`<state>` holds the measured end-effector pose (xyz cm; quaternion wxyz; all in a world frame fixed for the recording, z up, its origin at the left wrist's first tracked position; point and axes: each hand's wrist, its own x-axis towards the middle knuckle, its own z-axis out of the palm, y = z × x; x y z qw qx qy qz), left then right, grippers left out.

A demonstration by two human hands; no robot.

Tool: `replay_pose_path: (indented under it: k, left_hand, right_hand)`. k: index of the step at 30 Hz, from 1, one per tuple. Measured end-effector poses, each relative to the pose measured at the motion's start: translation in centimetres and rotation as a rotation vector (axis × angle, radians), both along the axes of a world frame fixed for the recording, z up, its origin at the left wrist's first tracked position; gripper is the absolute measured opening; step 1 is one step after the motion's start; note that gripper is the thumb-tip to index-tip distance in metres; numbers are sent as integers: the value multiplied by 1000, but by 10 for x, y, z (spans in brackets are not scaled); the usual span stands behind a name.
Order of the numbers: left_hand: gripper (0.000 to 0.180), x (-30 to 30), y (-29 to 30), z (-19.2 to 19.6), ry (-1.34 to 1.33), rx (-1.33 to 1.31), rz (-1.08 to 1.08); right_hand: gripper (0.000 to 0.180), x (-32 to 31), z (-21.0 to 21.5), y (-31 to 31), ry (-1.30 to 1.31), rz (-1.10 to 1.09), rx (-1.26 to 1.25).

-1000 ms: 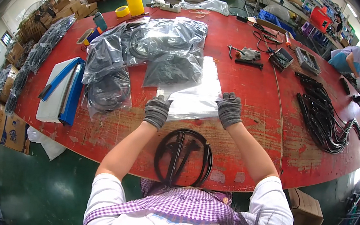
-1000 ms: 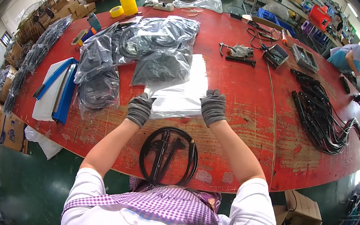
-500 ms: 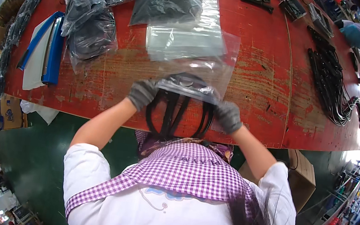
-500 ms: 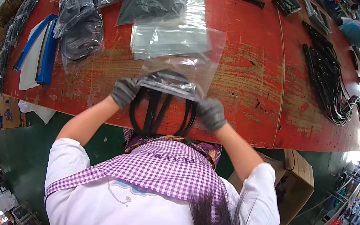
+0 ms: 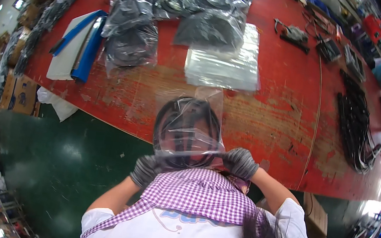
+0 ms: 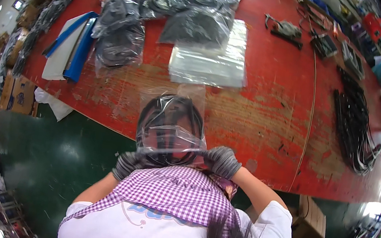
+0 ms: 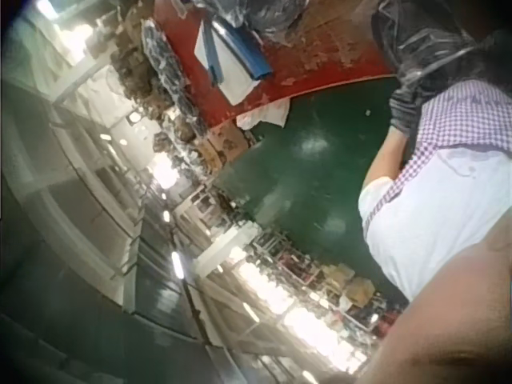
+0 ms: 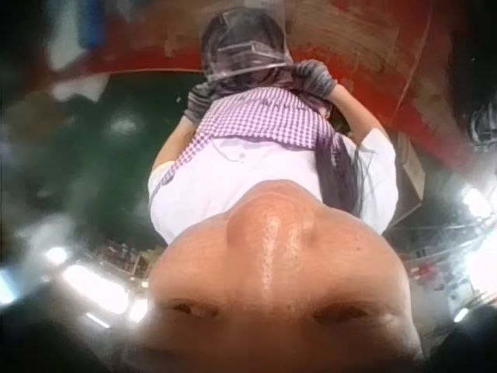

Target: The person coils black cables by hand on a red workbench and places them into clear plastic bags. The person repeats this process for multiple cables, organizing them into a pile of packaged items. The person also briefly reaches into a cardboard box at the end.

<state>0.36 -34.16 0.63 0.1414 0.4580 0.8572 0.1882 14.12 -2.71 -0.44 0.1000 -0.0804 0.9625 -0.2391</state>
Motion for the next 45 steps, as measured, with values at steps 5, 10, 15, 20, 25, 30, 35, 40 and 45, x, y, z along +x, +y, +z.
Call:
replay_pose_path:
  k: [5,10,15,20,25,30,35,40,45]
  left_hand:
    - [22,-60,-15,154,-780,679,44]
    - [22,-96,24,218,-176,382,228]
    - [21,-194,67,212,-89,254,370]
    - [21,-292,40,236,656,689,490]
    - [26,-285,64,191,557,438,627]
    - [23,-232,93,56,458,251,17]
    - [17,-123,162,-22,257,25,-189]
    - [22,-76,196,-22,125,66,-248]
    - [43,-63,205,-11,252,-153,-293]
  right_hand:
    - [42,-37,170,24,168,-109,-552]
    - [42,-74,229,29,250,-200,-519]
    - [22,-185,201,63,344,-273,-329]
    - [15,-293,229,35,849,-323,-729]
    - [20,-285,182,29,794,-274,-430]
    - [6,-221,79,79,748,-224,-189]
    - [17,-121,-18,226,473,-684,144]
    - [22,-3,-21,335,352,-1277,418]
    - [27,84,-26,402,96,-1669,663]
